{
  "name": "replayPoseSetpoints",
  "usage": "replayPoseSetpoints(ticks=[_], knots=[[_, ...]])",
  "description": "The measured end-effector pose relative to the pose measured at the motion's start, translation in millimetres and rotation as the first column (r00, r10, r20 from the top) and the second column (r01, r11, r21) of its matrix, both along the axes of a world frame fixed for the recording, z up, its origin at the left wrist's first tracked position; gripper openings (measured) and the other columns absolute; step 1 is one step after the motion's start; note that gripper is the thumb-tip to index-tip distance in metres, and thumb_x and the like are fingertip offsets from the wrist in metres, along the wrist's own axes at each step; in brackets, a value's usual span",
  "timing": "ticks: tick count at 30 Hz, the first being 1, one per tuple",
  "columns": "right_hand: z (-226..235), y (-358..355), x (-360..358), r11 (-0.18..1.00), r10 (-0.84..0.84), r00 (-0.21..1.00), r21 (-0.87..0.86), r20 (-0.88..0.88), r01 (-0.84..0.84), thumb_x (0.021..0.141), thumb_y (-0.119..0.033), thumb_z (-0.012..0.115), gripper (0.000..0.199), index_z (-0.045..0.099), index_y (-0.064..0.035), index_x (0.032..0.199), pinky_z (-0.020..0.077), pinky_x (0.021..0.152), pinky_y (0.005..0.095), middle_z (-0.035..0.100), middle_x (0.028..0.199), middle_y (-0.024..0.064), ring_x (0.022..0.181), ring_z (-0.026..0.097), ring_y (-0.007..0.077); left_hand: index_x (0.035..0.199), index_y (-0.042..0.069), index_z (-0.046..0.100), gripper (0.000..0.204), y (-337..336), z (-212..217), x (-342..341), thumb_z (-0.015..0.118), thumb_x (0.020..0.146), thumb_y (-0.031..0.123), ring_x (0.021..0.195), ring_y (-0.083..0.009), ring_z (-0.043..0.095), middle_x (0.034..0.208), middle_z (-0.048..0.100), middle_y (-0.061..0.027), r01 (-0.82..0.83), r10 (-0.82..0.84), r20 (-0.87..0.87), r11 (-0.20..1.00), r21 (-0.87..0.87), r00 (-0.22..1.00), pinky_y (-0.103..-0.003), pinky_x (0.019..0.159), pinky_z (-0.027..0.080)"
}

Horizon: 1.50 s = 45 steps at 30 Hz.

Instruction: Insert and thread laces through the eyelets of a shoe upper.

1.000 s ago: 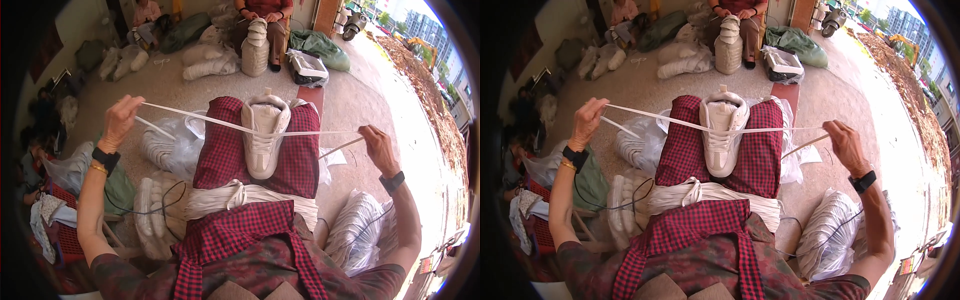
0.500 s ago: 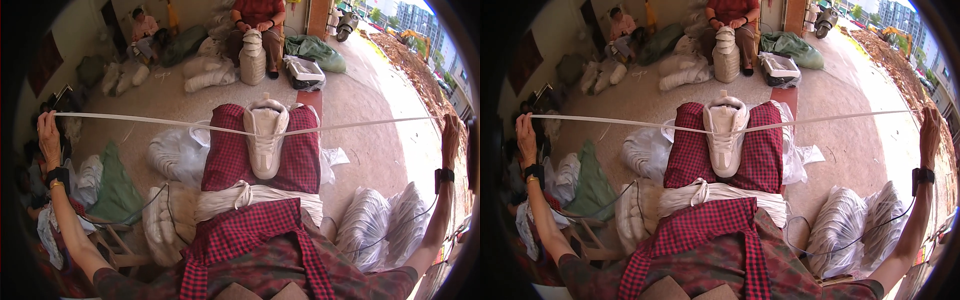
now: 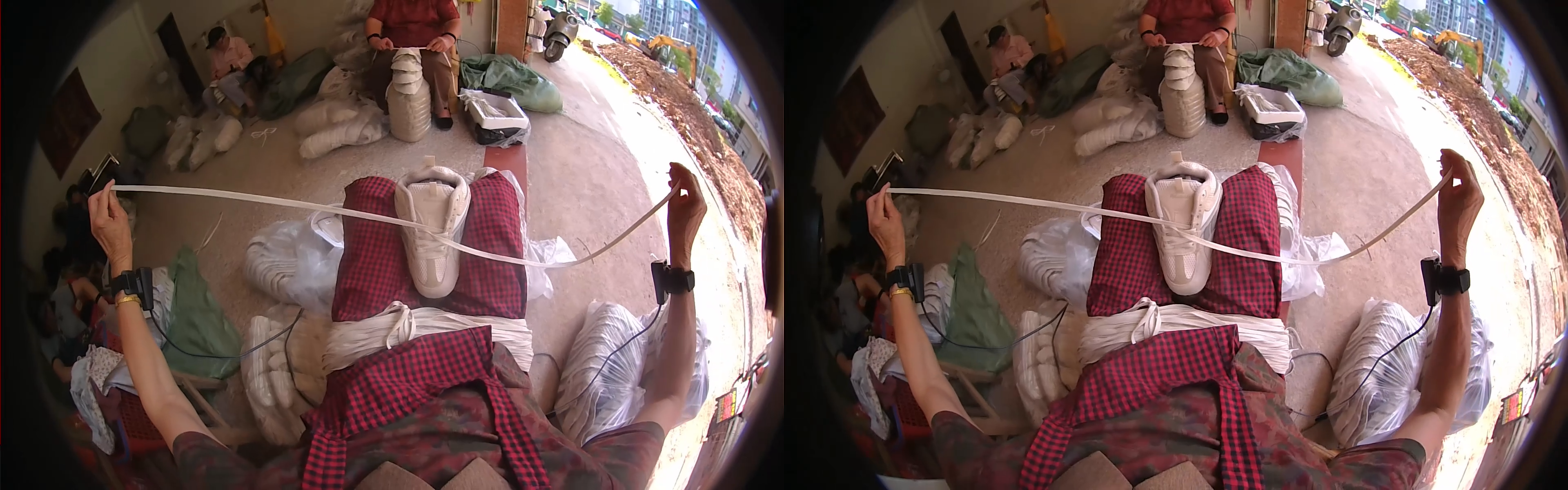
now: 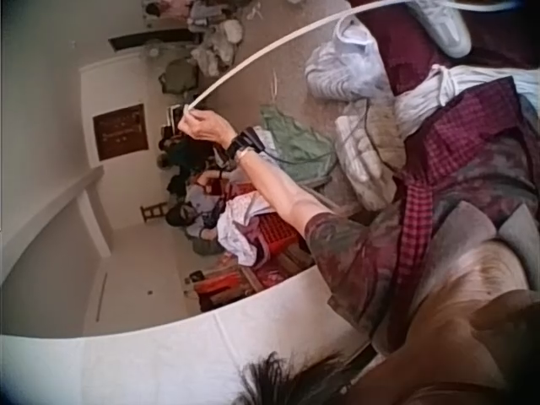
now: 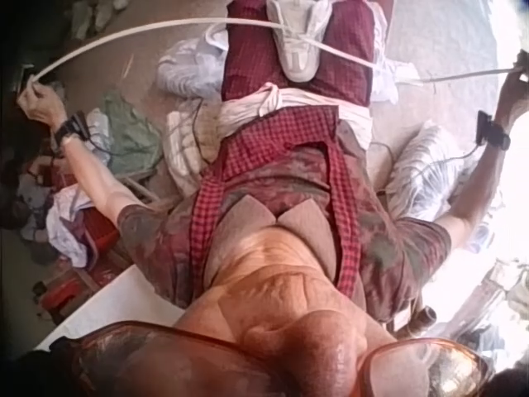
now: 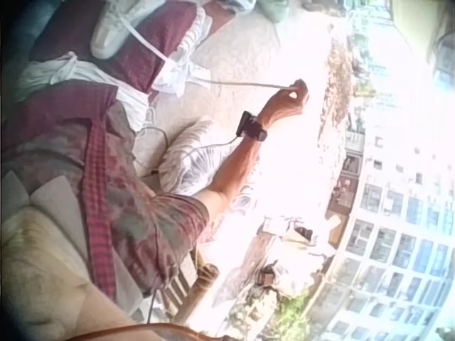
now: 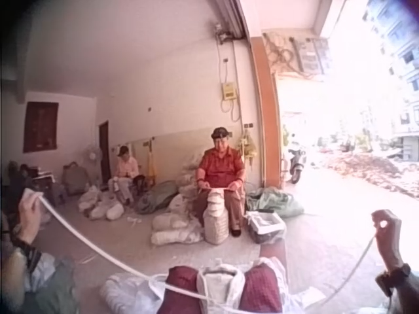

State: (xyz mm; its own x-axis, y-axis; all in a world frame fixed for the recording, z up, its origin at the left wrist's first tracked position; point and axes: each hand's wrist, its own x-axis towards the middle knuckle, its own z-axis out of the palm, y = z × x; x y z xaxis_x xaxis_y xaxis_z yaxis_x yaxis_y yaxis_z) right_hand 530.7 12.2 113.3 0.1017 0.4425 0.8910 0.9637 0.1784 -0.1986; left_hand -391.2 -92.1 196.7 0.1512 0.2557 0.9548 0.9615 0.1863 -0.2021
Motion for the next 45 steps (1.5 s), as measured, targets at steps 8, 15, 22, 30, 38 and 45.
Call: replayPoseSetpoints(ticks=[8, 15, 22, 30, 38, 45], knots=[[9.4, -12.1, 60.4, 0.995, -0.060, 0.993, 0.072, -0.105, 0.068, 0.103, -0.021, 0.060, 0.027, 0.071, -0.0200, 0.127, 0.0573, 0.076, 0.0298, 0.076, 0.112, 0.0057, 0.096, 0.072, 0.0148, 0.117, 0.009, 0.072, 0.022, -7.8, 2.0, -22.7, 0.062, 0.098, 0.007, 0.084, -0.0276, 0.064, 0.097, 0.063, -0.0103, -0.062, 0.062, 0.004, 0.998, -0.029, 0.998, -0.037, 0.074, 0.051], [1.3, -33.5, -10.4, 0.898, 0.435, 0.781, 0.156, -0.449, -0.410, 0.097, -0.025, 0.071, 0.035, 0.069, -0.0038, 0.125, 0.0563, 0.082, 0.0323, 0.075, 0.109, 0.0097, 0.097, 0.072, 0.0200, 0.118, 0.015, 0.075, 0.023, -9.5, -27.6, 15.7, 0.062, 0.099, 0.014, 0.080, -0.0232, 0.067, 0.097, 0.068, -0.0093, -0.081, 0.016, 0.241, 0.962, 0.262, 0.970, -0.034, 0.072, 0.054], [-71.9, -8.0, -211.0, 0.487, 0.575, 0.474, -0.187, -0.667, -0.853, 0.092, -0.011, 0.074, 0.011, 0.074, -0.0007, 0.095, 0.0497, 0.062, 0.0235, 0.072, 0.082, 0.0013, 0.072, 0.063, 0.0056, 0.118, 0.003, 0.071, 0.026, 82.1, -121.8, 174.3, 0.067, 0.099, 0.021, 0.082, -0.0082, 0.066, 0.093, 0.071, -0.0026, 0.537, -0.540, 0.827, 0.749, 0.387, 0.157, -0.022, 0.070, 0.053], [-84.2, -6.2, -290.9, 0.413, 0.630, 0.590, -0.425, -0.505, -0.805, 0.087, -0.004, 0.070, 0.004, 0.067, -0.0017, 0.087, 0.0468, 0.058, 0.0255, 0.065, 0.072, 0.0005, 0.063, 0.056, 0.0050, 0.111, -0.001, 0.071, 0.024, 87.6, -169.8, 342.1, 0.069, 0.098, 0.019, 0.081, -0.0105, 0.069, 0.091, 0.072, -0.0057, 0.899, -0.204, 0.956, 0.343, 0.272, -0.211, -0.023, 0.072, 0.057], [-92.7, -5.8, -296.5, 0.408, 0.615, 0.562, -0.387, -0.554, -0.827, 0.078, 0.003, 0.065, 0.011, 0.058, 0.0010, 0.087, 0.0445, 0.054, 0.0336, 0.057, 0.064, 0.0104, 0.055, 0.056, 0.0178, 0.113, -0.002, 0.070, 0.023, 88.2, -200.6, 370.6, 0.066, 0.099, 0.016, 0.090, -0.0127, 0.071, 0.096, 0.074, -0.0077, 0.978, -0.106, 0.981, 0.114, 0.172, -0.160, -0.026, 0.078, 0.059], [-92.3, 1.9, -312.5, 0.420, 0.637, 0.569, -0.385, -0.520, -0.822, 0.075, 0.006, 0.062, 0.013, 0.058, 0.0011, 0.087, 0.0465, 0.056, 0.0333, 0.059, 0.065, 0.0107, 0.058, 0.060, 0.0207, 0.110, -0.002, 0.070, 0.018, 78.8, -202.7, 378.8, 0.067, 0.097, 0.010, 0.086, -0.0098, 0.069, 0.092, 0.074, -0.0063, 0.973, -0.047, 0.988, 0.173, 0.154, -0.148, -0.025, 0.079, 0.058]])
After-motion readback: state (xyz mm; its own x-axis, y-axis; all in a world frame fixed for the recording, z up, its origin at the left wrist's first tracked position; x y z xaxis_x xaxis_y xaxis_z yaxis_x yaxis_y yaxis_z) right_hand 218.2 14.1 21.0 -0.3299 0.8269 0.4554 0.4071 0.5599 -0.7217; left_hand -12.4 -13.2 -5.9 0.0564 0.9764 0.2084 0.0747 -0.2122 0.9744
